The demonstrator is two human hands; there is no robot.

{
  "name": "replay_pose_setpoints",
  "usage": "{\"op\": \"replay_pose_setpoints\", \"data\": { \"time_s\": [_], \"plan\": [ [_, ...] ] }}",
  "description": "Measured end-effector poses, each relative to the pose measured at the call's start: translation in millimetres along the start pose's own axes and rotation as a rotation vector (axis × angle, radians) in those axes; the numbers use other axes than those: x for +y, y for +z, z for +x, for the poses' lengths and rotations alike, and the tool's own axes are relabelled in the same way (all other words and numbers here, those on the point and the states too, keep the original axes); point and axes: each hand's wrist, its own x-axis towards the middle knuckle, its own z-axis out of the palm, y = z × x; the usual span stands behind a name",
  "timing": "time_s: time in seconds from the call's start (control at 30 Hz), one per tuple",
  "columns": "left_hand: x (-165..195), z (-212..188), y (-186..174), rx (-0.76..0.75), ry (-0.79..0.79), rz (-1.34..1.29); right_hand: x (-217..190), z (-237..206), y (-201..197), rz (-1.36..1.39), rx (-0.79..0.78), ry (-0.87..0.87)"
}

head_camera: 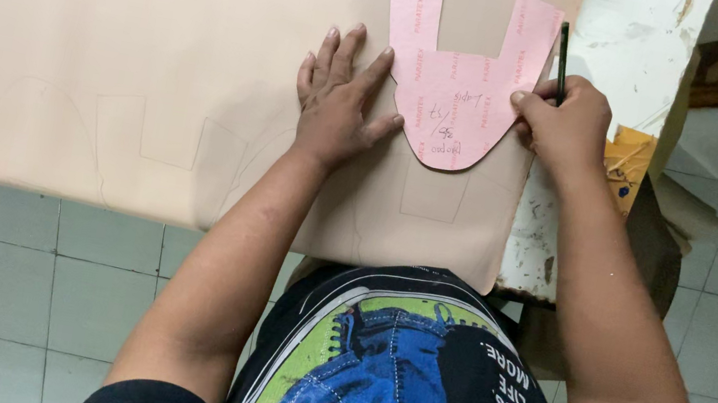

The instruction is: The person holds a pink paper shoe pattern template against a large sheet of tan material on a work table and traces around its edge with a pencil. They reposition the template and the material several times, smoothing the sheet flat and tracing additional outlines across the sheet.

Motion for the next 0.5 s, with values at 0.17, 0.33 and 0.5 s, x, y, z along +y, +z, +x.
{"op": "replay_pose_setpoints", "data": {
  "time_s": [0.17, 0.33, 0.5],
  "plan": [
    [1.1, 2.3, -0.8, -0.013, -0.033, -0.003, 7.7, -6.7, -0.7, -0.093, 0.063, -0.093],
    [1.2, 0.3, -0.1, 0.023, -0.008, 0.0, 9.0, -8.9, -2.6, 0.137, 0.025, -0.014],
    [1.3, -2.2, -0.7, 0.038, -0.002, -0.013, 0.1, -9.8, -12.3, 0.088, -0.039, 0.038]
  ]
}}
